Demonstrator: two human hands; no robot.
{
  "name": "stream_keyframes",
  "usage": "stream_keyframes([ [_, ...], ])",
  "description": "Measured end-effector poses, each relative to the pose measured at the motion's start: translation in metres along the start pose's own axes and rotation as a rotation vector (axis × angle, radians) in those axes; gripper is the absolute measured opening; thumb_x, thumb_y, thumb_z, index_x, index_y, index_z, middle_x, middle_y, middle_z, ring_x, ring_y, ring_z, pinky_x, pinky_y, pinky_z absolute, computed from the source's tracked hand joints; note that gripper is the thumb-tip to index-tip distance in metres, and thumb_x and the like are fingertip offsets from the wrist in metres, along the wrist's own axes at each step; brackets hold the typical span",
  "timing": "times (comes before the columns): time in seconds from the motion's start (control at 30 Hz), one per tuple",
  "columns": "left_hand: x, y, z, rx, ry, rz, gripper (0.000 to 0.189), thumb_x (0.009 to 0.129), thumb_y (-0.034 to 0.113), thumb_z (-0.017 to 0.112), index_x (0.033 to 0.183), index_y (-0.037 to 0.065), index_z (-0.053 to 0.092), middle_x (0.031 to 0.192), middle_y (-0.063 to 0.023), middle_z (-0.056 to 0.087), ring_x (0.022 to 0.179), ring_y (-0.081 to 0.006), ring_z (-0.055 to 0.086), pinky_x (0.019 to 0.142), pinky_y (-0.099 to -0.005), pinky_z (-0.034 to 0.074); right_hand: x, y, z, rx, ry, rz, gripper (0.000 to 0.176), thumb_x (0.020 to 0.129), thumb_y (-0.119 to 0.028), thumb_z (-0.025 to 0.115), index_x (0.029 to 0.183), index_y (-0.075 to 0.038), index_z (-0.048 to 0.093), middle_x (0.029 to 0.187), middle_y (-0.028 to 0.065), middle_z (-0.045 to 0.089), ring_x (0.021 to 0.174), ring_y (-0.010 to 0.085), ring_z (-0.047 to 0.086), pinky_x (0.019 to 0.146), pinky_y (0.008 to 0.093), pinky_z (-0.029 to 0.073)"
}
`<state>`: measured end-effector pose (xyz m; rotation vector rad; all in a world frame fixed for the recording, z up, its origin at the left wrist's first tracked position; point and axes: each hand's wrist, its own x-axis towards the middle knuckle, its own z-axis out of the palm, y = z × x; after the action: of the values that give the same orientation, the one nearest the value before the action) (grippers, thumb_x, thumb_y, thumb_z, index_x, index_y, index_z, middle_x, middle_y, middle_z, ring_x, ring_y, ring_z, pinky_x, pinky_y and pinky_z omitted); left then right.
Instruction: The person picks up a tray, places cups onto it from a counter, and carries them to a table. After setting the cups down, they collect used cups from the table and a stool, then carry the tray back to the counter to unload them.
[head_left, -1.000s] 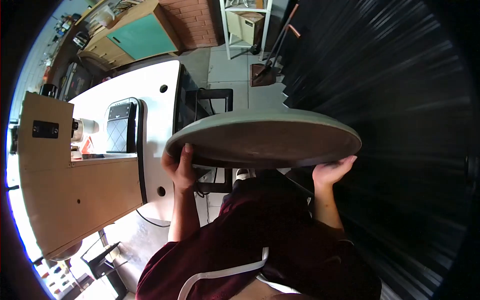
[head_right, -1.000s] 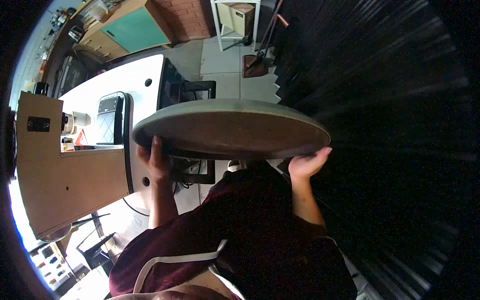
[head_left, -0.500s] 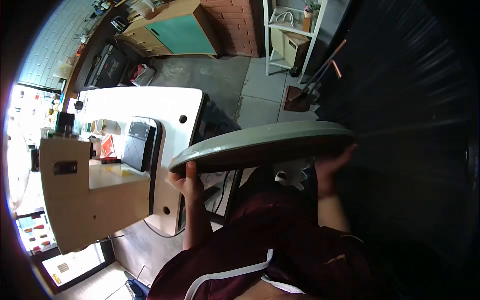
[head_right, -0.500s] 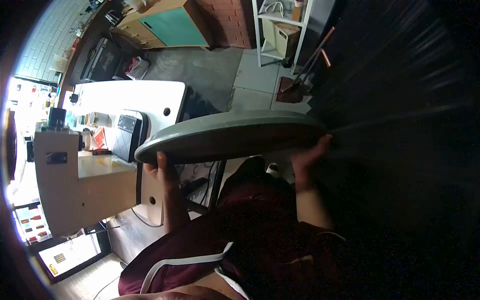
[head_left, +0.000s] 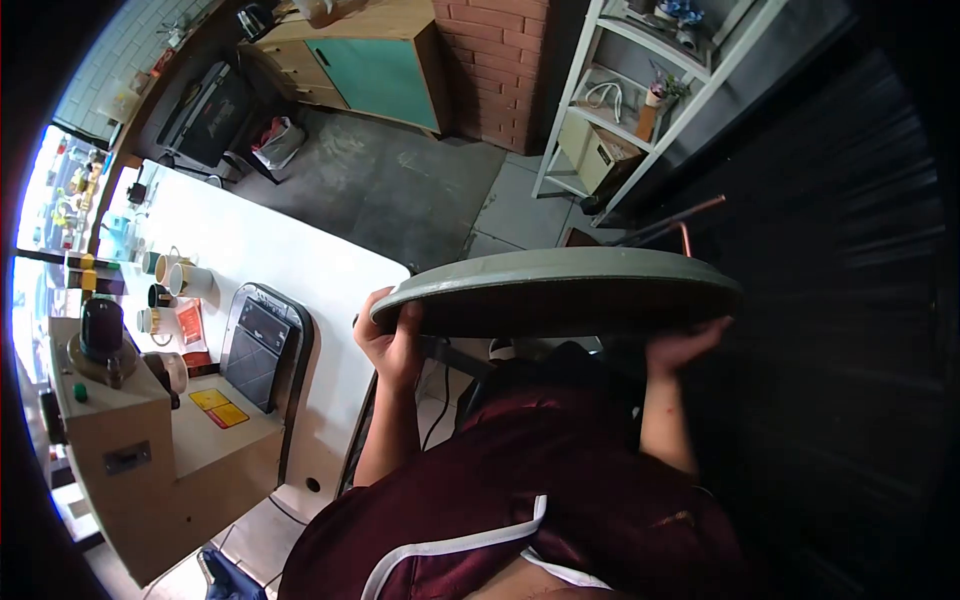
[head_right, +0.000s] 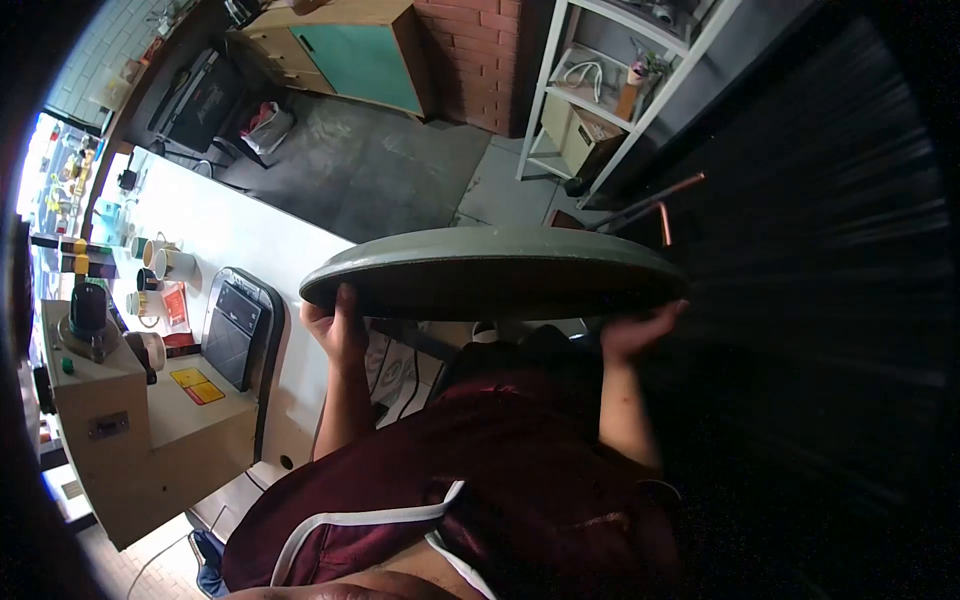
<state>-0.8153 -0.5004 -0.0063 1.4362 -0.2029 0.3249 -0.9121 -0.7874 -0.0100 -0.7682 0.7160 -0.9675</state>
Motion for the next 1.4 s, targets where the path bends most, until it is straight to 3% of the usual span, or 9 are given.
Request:
stream_keyframes([
  [0.23, 0.041, -0.011, 0.026, 0.043, 0.127, 0.013, 0.013, 0.082, 0.008, 0.066, 0.089, -0.003, 0.061, 0.079, -0.0019, 0.060, 0.075, -0.0085, 0.054, 0.070, -0.0222, 0.042, 0.066, 0.039, 0.044, -0.104, -0.229, -0.094, 0.059, 0.094, -0.051, 0.028, 0.123, -0.003, 0.047, 0.124, 0.0141, 0.050, 0.116, 0.0263, 0.046, 0.101, 0.0401, 0.033],
  [0.37, 0.068, -0.023, 0.055, 0.064, 0.222, 0.025, 0.012, 0.083, 0.009, 0.065, 0.089, -0.001, 0.062, 0.079, -0.0006, 0.060, 0.075, -0.0084, 0.054, 0.070, -0.0221, 0.042, 0.128, 0.065, 0.070, -0.067, -0.349, -0.038, 0.057, 0.095, -0.048, 0.028, 0.123, -0.002, 0.047, 0.124, 0.0139, 0.050, 0.116, 0.0257, 0.046, 0.101, 0.0392, 0.032],
  [0.43, 0.088, -0.025, 0.079, 0.122, 0.264, 0.053, 0.013, 0.084, 0.010, 0.066, 0.090, -0.001, 0.063, 0.079, -0.0003, 0.060, 0.074, -0.0081, 0.053, 0.069, -0.0221, 0.042, 0.155, 0.070, 0.087, -0.028, -0.370, 0.149, 0.058, 0.096, -0.048, 0.027, 0.123, -0.001, 0.047, 0.125, 0.0140, 0.050, 0.115, 0.0260, 0.047, 0.102, 0.0391, 0.032],
  [0.53, 0.114, -0.027, 0.107, 0.158, 0.300, 0.058, 0.014, 0.084, 0.010, 0.066, 0.091, -0.001, 0.063, 0.080, -0.0007, 0.061, 0.075, -0.0080, 0.053, 0.069, -0.0216, 0.042, 0.182, 0.071, 0.128, -0.088, -0.262, 0.159, 0.060, 0.096, -0.050, 0.027, 0.124, -0.001, 0.047, 0.125, 0.0139, 0.050, 0.114, 0.0266, 0.048, 0.103, 0.0395, 0.031],
  [0.77, 0.142, -0.024, 0.136, 0.231, 0.406, 0.056, 0.015, 0.085, 0.009, 0.065, 0.094, -0.002, 0.063, 0.081, -0.0013, 0.061, 0.075, -0.0077, 0.053, 0.069, -0.0212, 0.042, 0.232, 0.087, 0.178, -0.085, -0.448, 0.278, 0.065, 0.093, -0.056, 0.028, 0.134, -0.008, 0.040, 0.134, 0.0097, 0.044, 0.123, 0.0254, 0.042, 0.105, 0.0402, 0.029],
  [0.93, 0.168, -0.032, 0.128, 0.287, 0.500, 0.044, 0.016, 0.085, 0.008, 0.065, 0.096, -0.003, 0.063, 0.082, -0.0016, 0.061, 0.076, -0.0079, 0.054, 0.070, -0.0214, 0.042, 0.246, 0.125, 0.227, -0.107, -0.631, 0.357, 0.062, 0.094, -0.055, 0.027, 0.134, -0.009, 0.041, 0.132, 0.0090, 0.046, 0.120, 0.0250, 0.045, 0.103, 0.0400, 0.032],
  [1.0, 0.180, -0.036, 0.118, 0.308, 0.539, 0.041, 0.016, 0.085, 0.008, 0.065, 0.097, -0.003, 0.063, 0.083, -0.0017, 0.061, 0.077, -0.0080, 0.054, 0.071, -0.0213, 0.042, 0.237, 0.135, 0.256, -0.070, -0.575, 0.487, 0.061, 0.095, -0.053, 0.026, 0.134, -0.008, 0.041, 0.133, 0.0092, 0.046, 0.120, 0.0248, 0.045, 0.103, 0.0397, 0.031],
  [1.2, 0.236, -0.065, 0.088, 0.281, 0.664, -0.013, 0.018, 0.086, 0.014, 0.065, 0.097, -0.001, 0.063, 0.085, -0.0022, 0.063, 0.078, -0.0082, 0.054, 0.073, -0.0227, 0.042, 0.254, 0.205, 0.323, -0.225, -0.870, 0.257, 0.058, 0.097, -0.048, 0.026, 0.132, -0.006, 0.044, 0.132, 0.0093, 0.048, 0.119, 0.0245, 0.046, 0.103, 0.0385, 0.032],
  [1.4, 0.321, -0.095, 0.044, 0.280, 0.664, -0.062, 0.016, 0.085, 0.007, 0.064, 0.098, -0.002, 0.062, 0.081, -0.0001, 0.061, 0.076, -0.0059, 0.053, 0.070, -0.0210, 0.042, 0.231, 0.244, 0.430, -0.250, -0.869, 0.301, 0.058, 0.097, -0.048, 0.029, 0.129, -0.003, 0.046, 0.128, 0.0096, 0.050, 0.116, 0.0231, 0.049, 0.102, 0.0339, 0.034],
])
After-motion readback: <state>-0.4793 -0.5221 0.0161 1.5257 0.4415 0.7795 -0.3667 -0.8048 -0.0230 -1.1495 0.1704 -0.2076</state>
